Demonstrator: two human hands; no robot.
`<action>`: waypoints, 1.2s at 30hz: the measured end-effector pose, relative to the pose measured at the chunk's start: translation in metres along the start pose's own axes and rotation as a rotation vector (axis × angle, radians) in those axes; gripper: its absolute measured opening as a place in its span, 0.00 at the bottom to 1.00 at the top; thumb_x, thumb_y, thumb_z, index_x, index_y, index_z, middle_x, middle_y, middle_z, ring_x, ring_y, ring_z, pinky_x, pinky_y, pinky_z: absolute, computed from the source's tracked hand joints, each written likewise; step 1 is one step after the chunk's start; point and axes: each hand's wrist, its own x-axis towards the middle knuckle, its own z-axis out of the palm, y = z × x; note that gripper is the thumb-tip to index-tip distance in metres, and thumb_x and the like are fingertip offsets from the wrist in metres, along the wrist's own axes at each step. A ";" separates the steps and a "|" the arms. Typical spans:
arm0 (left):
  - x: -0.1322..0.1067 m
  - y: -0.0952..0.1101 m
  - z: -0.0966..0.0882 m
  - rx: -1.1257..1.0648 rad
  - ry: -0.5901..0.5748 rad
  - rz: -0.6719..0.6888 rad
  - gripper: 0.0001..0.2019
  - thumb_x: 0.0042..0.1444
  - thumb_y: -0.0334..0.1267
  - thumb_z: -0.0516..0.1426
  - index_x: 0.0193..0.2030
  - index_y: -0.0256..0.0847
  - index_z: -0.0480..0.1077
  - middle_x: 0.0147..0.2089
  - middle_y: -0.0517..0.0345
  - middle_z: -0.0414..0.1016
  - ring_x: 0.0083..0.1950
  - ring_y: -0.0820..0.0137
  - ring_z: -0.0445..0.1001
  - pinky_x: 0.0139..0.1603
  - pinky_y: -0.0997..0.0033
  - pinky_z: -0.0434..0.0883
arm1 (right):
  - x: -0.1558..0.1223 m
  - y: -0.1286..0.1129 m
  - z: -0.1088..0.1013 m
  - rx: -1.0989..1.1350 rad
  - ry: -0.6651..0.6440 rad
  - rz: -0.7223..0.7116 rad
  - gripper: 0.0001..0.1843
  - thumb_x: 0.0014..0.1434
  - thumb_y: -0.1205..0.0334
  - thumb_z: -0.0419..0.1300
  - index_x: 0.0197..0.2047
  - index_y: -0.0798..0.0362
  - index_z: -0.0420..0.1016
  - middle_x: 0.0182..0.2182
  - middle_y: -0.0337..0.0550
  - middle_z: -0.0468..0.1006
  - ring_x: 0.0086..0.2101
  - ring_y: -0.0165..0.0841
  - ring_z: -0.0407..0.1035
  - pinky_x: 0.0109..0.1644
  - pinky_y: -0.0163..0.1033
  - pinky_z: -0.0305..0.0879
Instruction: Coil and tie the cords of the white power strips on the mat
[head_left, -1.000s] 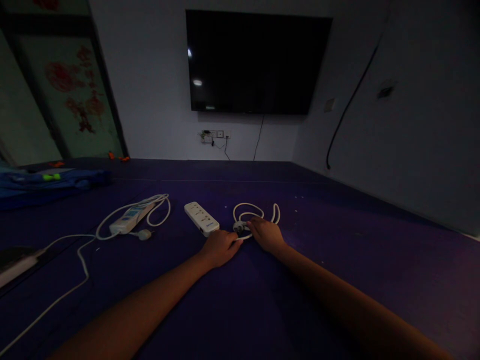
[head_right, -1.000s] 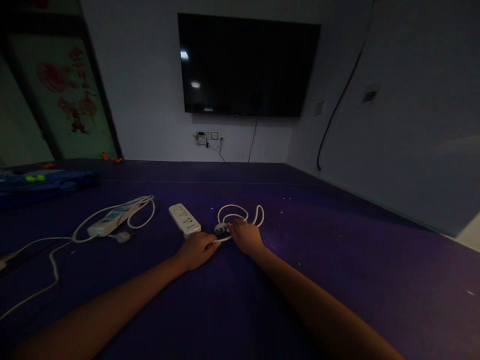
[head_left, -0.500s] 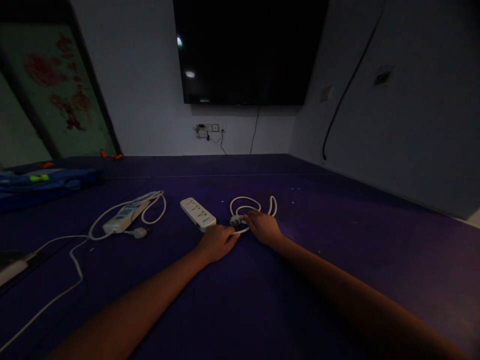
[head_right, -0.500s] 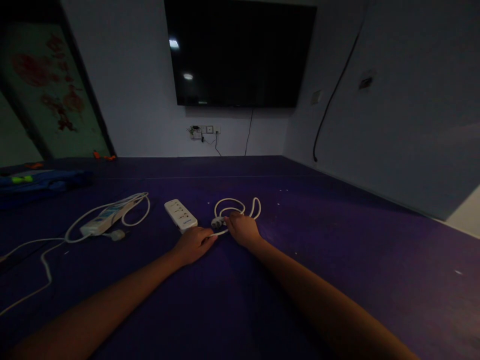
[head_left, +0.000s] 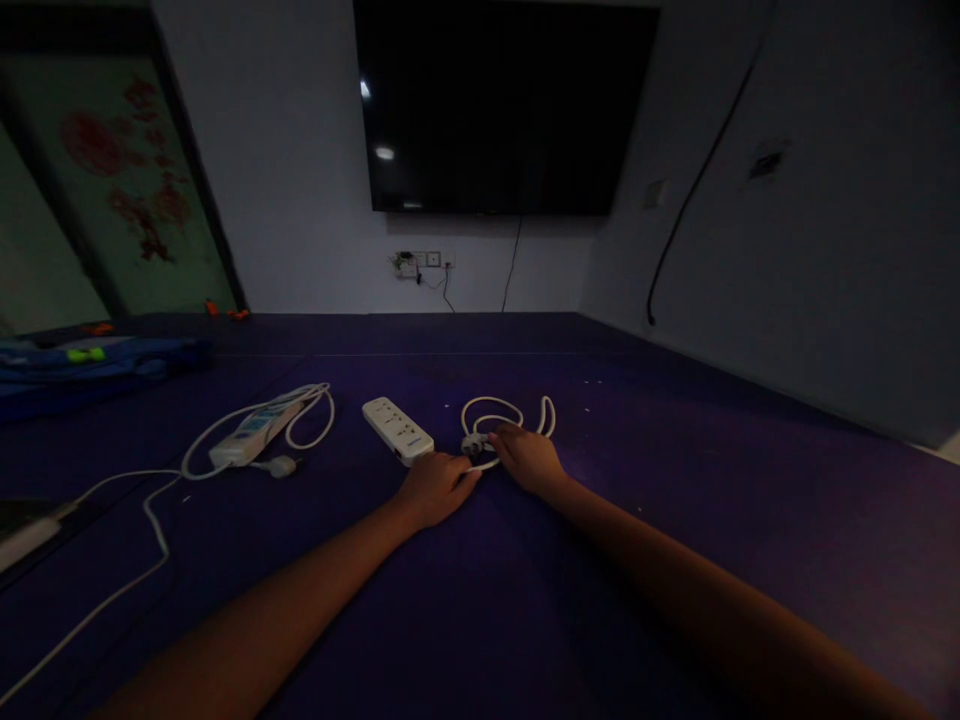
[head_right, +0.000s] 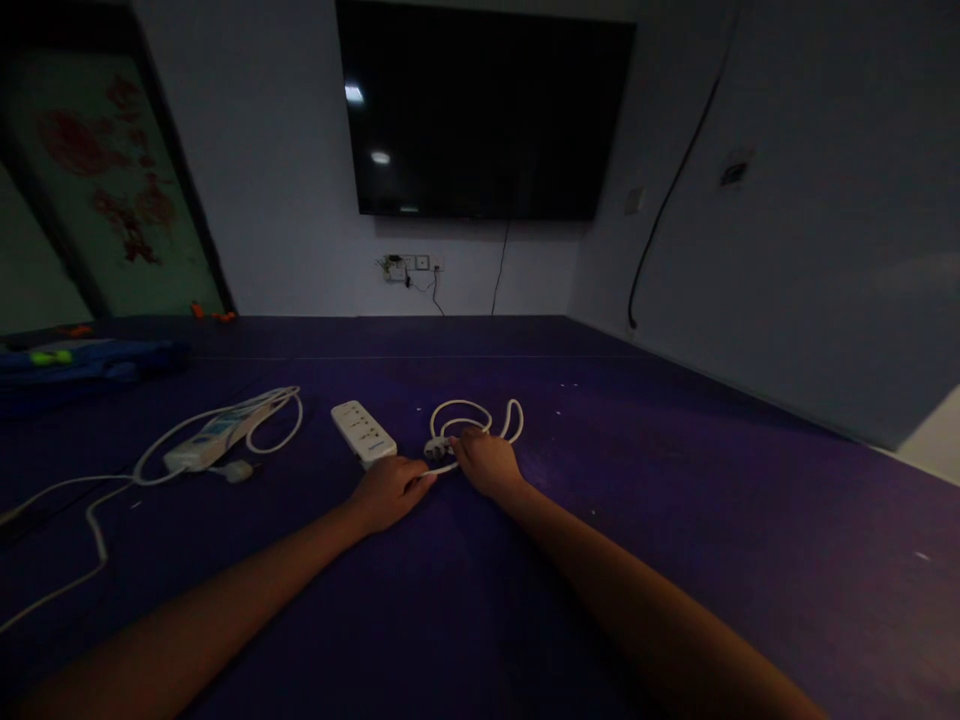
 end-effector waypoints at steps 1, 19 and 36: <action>0.000 0.000 0.000 0.005 -0.002 0.001 0.19 0.60 0.45 0.44 0.28 0.38 0.69 0.25 0.56 0.71 0.27 0.70 0.69 0.29 0.72 0.58 | 0.000 0.000 0.000 0.002 -0.001 0.002 0.25 0.65 0.52 0.34 0.44 0.54 0.69 0.40 0.49 0.74 0.39 0.35 0.70 0.36 0.34 0.59; 0.000 0.002 -0.003 0.031 0.001 0.010 0.18 0.60 0.44 0.44 0.28 0.38 0.68 0.24 0.56 0.71 0.27 0.70 0.68 0.27 0.73 0.57 | 0.001 0.001 0.000 0.006 -0.018 -0.008 0.25 0.65 0.53 0.34 0.45 0.53 0.69 0.42 0.49 0.73 0.40 0.34 0.69 0.36 0.33 0.59; 0.000 0.002 -0.003 0.028 -0.027 -0.013 0.19 0.60 0.45 0.44 0.29 0.38 0.69 0.24 0.56 0.70 0.27 0.70 0.68 0.29 0.72 0.59 | -0.001 -0.001 -0.004 0.019 -0.020 0.008 0.24 0.65 0.53 0.35 0.42 0.55 0.69 0.40 0.48 0.74 0.39 0.35 0.69 0.35 0.33 0.58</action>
